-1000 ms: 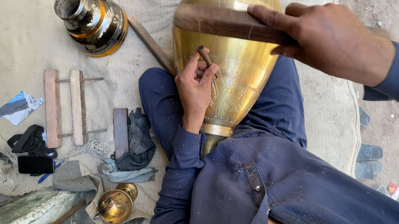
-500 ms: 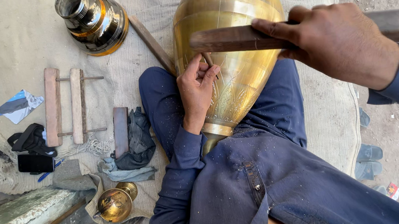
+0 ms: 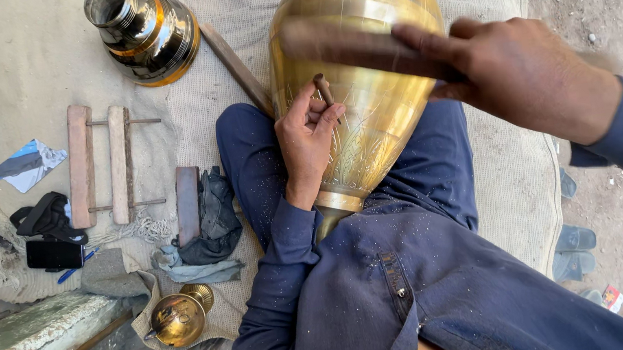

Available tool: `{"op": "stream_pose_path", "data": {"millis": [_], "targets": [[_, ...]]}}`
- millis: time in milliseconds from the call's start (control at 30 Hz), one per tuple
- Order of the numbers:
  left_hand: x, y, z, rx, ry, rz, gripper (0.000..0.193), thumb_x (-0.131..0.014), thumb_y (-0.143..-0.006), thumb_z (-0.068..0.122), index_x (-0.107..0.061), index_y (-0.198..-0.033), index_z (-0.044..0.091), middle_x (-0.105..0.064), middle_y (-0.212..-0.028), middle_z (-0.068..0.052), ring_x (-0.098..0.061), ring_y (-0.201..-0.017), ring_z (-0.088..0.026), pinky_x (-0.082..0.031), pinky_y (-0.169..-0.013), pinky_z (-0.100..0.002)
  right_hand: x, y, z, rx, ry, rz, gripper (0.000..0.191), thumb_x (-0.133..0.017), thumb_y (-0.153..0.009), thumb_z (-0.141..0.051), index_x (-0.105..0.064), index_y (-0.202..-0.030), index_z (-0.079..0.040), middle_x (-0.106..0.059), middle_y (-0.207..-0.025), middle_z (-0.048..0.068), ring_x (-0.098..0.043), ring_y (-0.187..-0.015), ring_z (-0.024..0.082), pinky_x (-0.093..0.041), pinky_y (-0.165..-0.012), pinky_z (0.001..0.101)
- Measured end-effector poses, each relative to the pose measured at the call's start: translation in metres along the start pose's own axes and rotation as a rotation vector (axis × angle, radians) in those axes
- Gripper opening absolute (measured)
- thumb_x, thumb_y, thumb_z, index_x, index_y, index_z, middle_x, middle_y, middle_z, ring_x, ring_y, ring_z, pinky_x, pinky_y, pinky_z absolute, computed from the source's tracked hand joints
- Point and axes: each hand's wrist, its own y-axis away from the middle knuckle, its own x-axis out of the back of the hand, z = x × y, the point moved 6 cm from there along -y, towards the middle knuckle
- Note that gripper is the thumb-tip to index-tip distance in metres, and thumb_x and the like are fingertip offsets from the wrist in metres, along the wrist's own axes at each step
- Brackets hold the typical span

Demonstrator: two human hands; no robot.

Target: The person sits cross-legged on the ground holding a large brass vase between their legs and engraves a decorative floral pattern onto its surface. They hold a small chisel against the brass with one hand and strike it with a wooden mallet held in the other hand, repositioning the chisel repeatedly to work along the pattern.

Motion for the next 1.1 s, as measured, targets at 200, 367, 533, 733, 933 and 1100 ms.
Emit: {"op": "stream_pose_path", "data": {"millis": [200,367,533,733,933,1100], "targets": [[0.0,0.001,0.005,-0.027,-0.047,-0.011,0.043,-0.077,-0.094,0.003,-0.064,-0.135,0.003,-0.076,-0.084,-0.007,-0.072,-0.075,-0.009,-0.06,-0.064,-0.024,-0.004,0.002,0.002,-0.019,-0.008,-0.03,0.079,-0.068,-0.086,-0.046,-0.043,-0.159,-0.026,-0.067,-0.088,0.008,-0.065,-0.055,0.017,-0.056,-0.049,0.0308],[0.0,0.005,0.004,-0.014,-0.033,-0.012,0.041,-0.076,-0.094,0.003,-0.065,-0.133,0.003,-0.075,-0.083,-0.007,-0.073,-0.075,-0.009,-0.06,-0.064,-0.024,-0.001,0.003,0.0,-0.009,-0.11,0.048,0.078,-0.069,-0.088,-0.044,-0.045,-0.159,-0.023,-0.067,-0.087,0.009,-0.065,-0.057,0.02,-0.056,-0.051,0.0333],[0.0,0.005,0.001,-0.028,-0.012,-0.002,0.041,-0.077,-0.094,0.003,-0.064,-0.134,0.002,-0.075,-0.084,-0.007,-0.071,-0.074,-0.009,-0.059,-0.064,-0.024,0.003,0.006,0.002,-0.016,-0.21,0.139,0.075,-0.069,-0.088,-0.044,-0.047,-0.157,-0.025,-0.067,-0.086,0.009,-0.064,-0.057,0.02,-0.056,-0.053,0.0362],[0.0,0.007,0.004,-0.019,-0.067,-0.004,0.041,-0.077,-0.093,0.003,-0.065,-0.132,0.0,-0.074,-0.083,-0.006,-0.07,-0.072,-0.007,-0.058,-0.062,-0.023,0.0,0.007,0.001,-0.028,-0.207,0.081,0.073,-0.068,-0.089,-0.044,-0.047,-0.156,-0.025,-0.068,-0.086,0.009,-0.064,-0.056,0.02,-0.057,-0.052,0.036],[0.0,0.008,0.008,-0.016,-0.048,0.001,0.041,-0.078,-0.093,0.004,-0.065,-0.132,0.001,-0.074,-0.083,-0.006,-0.07,-0.073,-0.008,-0.058,-0.063,-0.024,-0.001,0.008,-0.003,-0.02,-0.177,0.08,0.072,-0.067,-0.088,-0.046,-0.048,-0.154,-0.024,-0.067,-0.083,0.009,-0.063,-0.054,0.019,-0.056,-0.051,0.0348],[0.0,0.012,0.012,-0.083,-0.113,0.02,0.04,-0.079,-0.093,0.004,-0.065,-0.131,0.001,-0.074,-0.085,-0.007,-0.072,-0.074,-0.009,-0.06,-0.065,-0.024,-0.002,0.01,-0.004,-0.005,-0.148,0.045,0.076,-0.067,-0.087,-0.045,-0.046,-0.157,-0.022,-0.066,-0.08,0.01,-0.063,-0.052,0.02,-0.056,-0.049,0.0347]]}}
